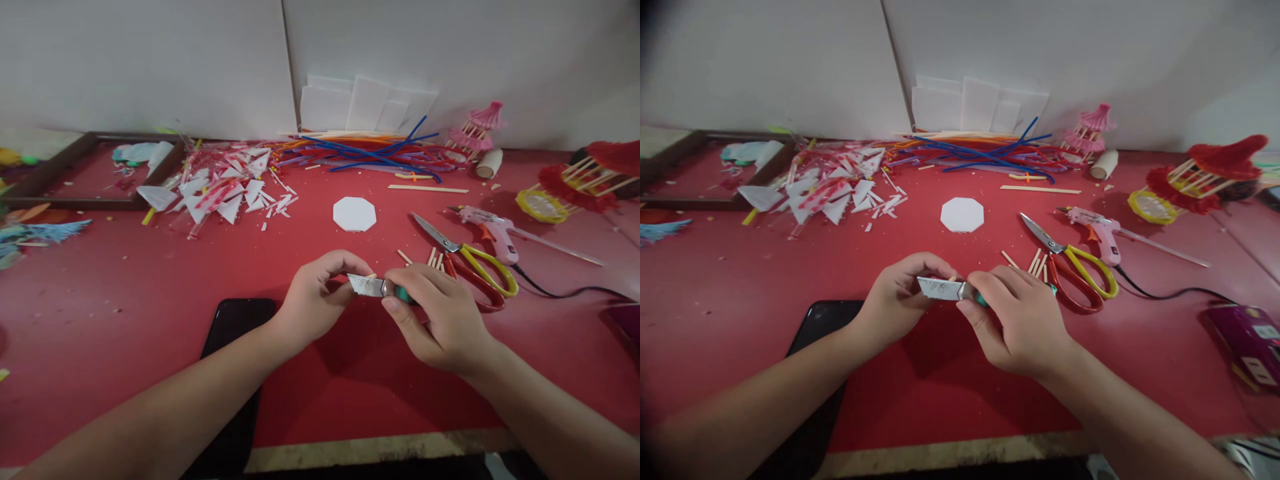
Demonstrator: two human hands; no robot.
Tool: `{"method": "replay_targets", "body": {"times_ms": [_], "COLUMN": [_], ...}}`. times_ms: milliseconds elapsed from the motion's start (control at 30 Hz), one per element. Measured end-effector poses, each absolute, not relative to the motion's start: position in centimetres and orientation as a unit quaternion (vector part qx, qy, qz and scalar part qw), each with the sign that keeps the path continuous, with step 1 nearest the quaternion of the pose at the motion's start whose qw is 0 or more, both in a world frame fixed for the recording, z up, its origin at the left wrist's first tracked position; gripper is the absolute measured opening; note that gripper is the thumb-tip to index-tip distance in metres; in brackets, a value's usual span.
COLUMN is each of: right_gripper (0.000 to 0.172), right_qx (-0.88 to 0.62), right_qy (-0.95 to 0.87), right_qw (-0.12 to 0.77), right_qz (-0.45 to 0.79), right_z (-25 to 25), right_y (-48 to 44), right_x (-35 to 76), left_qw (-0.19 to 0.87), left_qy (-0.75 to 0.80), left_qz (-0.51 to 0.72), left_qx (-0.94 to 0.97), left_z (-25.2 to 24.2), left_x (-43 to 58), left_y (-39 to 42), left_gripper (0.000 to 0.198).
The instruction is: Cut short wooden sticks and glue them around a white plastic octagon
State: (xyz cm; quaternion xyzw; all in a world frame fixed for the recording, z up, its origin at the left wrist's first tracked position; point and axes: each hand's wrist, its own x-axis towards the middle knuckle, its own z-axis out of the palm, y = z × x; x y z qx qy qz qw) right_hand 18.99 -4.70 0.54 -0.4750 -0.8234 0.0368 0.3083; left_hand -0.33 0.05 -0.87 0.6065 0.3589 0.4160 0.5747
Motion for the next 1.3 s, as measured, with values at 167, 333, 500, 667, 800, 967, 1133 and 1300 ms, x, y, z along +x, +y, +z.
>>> {"method": "replay_targets", "body": {"times_ms": [167, 333, 500, 667, 800, 967, 1133, 1300], "right_gripper": [0.016, 0.017, 0.016, 0.017, 0.017, 0.014, 0.016, 0.017], "right_qx": [-0.484, -0.477, -0.478, -0.465, -0.459, -0.46, -0.465, -0.459], "right_qy": [-0.821, -0.82, -0.819, -0.823, -0.822, -0.819, -0.818, -0.822], "right_qw": [0.299, 0.311, 0.312, 0.321, 0.329, 0.332, 0.326, 0.322], "right_qz": [0.048, 0.054, 0.061, 0.064, 0.075, 0.088, 0.091, 0.101], "right_z": [0.56, 0.51, 0.44, 0.37, 0.52, 0.71, 0.68, 0.58], "right_y": [-4.69, -4.67, -4.69, -4.72, -4.7, -4.72, -4.72, -4.74], "right_x": [18.98, 19.0, 18.98, 18.94, 18.92, 18.87, 18.92, 19.18], "left_qw": [0.552, 0.527, 0.508, 0.517, 0.539, 0.548, 0.542, 0.539], "left_qy": [0.352, 0.352, 0.362, 0.358, 0.343, 0.335, 0.336, 0.339], "left_qz": [0.422, 0.425, 0.421, 0.42, 0.425, 0.428, 0.421, 0.409], "left_qx": [0.627, 0.646, 0.659, 0.655, 0.641, 0.636, 0.645, 0.654], "left_z": [-0.94, -0.87, -0.87, -0.83, -0.76, -0.8, -0.89, -0.49], "left_x": [-0.25, -0.34, -0.63, -0.62, -0.5, -0.58, -0.54, -0.6], "left_y": [0.03, 0.04, -0.02, 0.0, 0.05, 0.04, 0.01, -0.04], "left_gripper": [0.014, 0.02, 0.031, 0.035, 0.033, 0.033, 0.032, 0.03]}}
